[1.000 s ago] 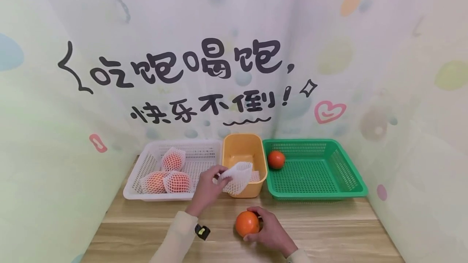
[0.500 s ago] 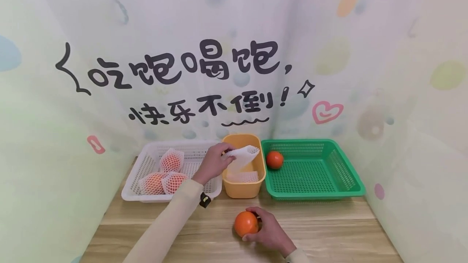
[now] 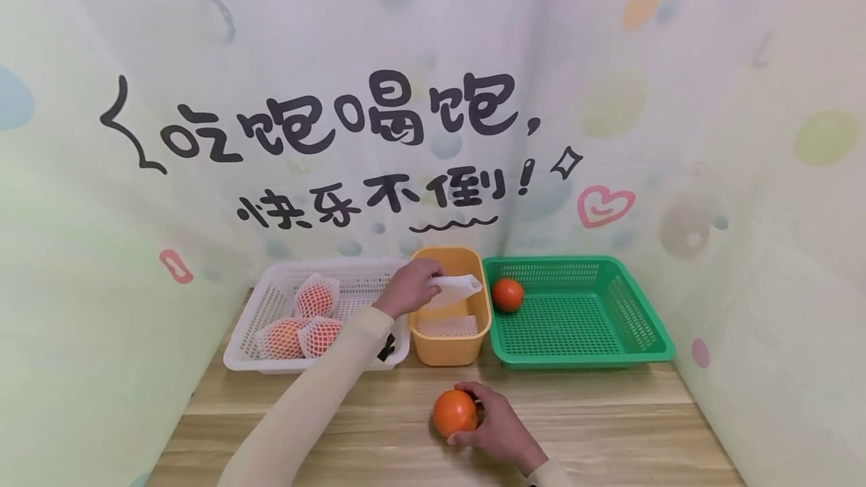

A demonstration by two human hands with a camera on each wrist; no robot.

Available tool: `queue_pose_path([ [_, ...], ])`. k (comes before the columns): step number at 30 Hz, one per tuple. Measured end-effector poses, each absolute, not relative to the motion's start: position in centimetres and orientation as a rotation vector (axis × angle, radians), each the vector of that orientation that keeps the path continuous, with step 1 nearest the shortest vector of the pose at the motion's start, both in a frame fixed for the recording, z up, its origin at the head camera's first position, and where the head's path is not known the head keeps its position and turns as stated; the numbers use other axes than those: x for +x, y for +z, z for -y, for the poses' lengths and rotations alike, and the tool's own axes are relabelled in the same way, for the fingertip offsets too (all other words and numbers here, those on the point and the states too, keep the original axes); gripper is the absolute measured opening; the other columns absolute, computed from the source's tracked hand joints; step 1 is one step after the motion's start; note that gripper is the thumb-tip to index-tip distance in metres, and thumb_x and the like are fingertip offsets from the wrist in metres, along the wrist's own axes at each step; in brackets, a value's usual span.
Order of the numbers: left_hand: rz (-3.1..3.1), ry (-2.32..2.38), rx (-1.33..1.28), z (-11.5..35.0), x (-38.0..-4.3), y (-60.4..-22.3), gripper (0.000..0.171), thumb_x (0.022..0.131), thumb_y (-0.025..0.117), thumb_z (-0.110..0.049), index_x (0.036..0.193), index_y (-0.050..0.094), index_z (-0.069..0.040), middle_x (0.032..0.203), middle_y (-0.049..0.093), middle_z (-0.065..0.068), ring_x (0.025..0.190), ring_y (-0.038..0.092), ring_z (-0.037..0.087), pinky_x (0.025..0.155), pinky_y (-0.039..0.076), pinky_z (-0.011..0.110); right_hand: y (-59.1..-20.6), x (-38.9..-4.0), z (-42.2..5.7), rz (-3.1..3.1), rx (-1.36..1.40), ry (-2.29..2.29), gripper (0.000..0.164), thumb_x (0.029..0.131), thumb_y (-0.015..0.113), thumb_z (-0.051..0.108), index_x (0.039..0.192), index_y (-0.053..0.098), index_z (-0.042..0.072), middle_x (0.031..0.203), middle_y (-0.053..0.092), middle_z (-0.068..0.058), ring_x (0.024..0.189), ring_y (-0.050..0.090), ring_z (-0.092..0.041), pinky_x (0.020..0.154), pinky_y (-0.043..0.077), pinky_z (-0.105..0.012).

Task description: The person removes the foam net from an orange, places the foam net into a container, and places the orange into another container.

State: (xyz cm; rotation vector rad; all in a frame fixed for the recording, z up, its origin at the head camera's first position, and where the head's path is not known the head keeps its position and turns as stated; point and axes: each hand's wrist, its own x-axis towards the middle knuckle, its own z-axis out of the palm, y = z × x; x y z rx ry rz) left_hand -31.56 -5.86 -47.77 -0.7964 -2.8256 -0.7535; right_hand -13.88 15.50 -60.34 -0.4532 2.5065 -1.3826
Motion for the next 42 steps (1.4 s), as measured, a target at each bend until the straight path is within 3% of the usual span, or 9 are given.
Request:
queue_pose_path([
  [5, 2.89, -0.593, -0.84, 5.7, -32.0, -48.4, 0.014, 0.089, 0.076, -0.012, 0.101, 0.07, -0.015, 0.105, 0.07, 0.002, 0.101, 0.06, 0.022, 0.092, 0.054, 0.04, -60.4, -13.7, -15.4, -2.505, -0.471, -1.393, 0.083, 0.07, 0.094, 0.03, 0.14, 0.055, 0.008, 0.132, 0.065, -0.005, 0.107, 0.064, -0.016, 0.091, 0.054, -0.029],
  [13, 2.957, -0.611, -0.843, 6.3, -32.0, -48.9, 0.04, 0.087, 0.081, -0.017, 0.123, 0.068, -0.006, 0.122, 0.066, 0.014, 0.117, 0.058, 0.03, 0.101, 0.052, 0.044, -60.2, -13.6, -15.1, -2.48, -0.469, -1.416, 0.082, 0.07, 0.095, 0.03, 0.14, 0.056, 0.009, 0.133, 0.064, -0.007, 0.108, 0.064, -0.018, 0.092, 0.054, -0.03],
  [28, 2.994, -0.89, -0.667, 7.5, -30.4, -48.3, 0.063, 0.092, 0.075, -0.04, 0.145, 0.055, -0.011, 0.15, 0.049, 0.014, 0.139, 0.046, 0.033, 0.115, 0.045, 0.049, -59.8, -13.4, -15.3, -2.56, -0.525, -1.352, 0.083, 0.071, 0.094, 0.033, 0.139, 0.056, 0.006, 0.133, 0.065, -0.007, 0.109, 0.065, -0.02, 0.092, 0.055, -0.032],
  [42, 2.883, -1.012, -0.741, 7.2, -27.6, -48.1, 0.067, 0.094, 0.073, -0.042, 0.148, 0.051, -0.01, 0.151, 0.05, 0.013, 0.142, 0.045, 0.033, 0.119, 0.04, 0.05, -54.6, -14.2, -17.5, -2.769, -0.602, -1.455, 0.075, 0.071, 0.094, 0.04, 0.135, 0.062, 0.018, 0.126, 0.065, 0.006, 0.11, 0.064, -0.013, 0.093, 0.059, -0.03],
])
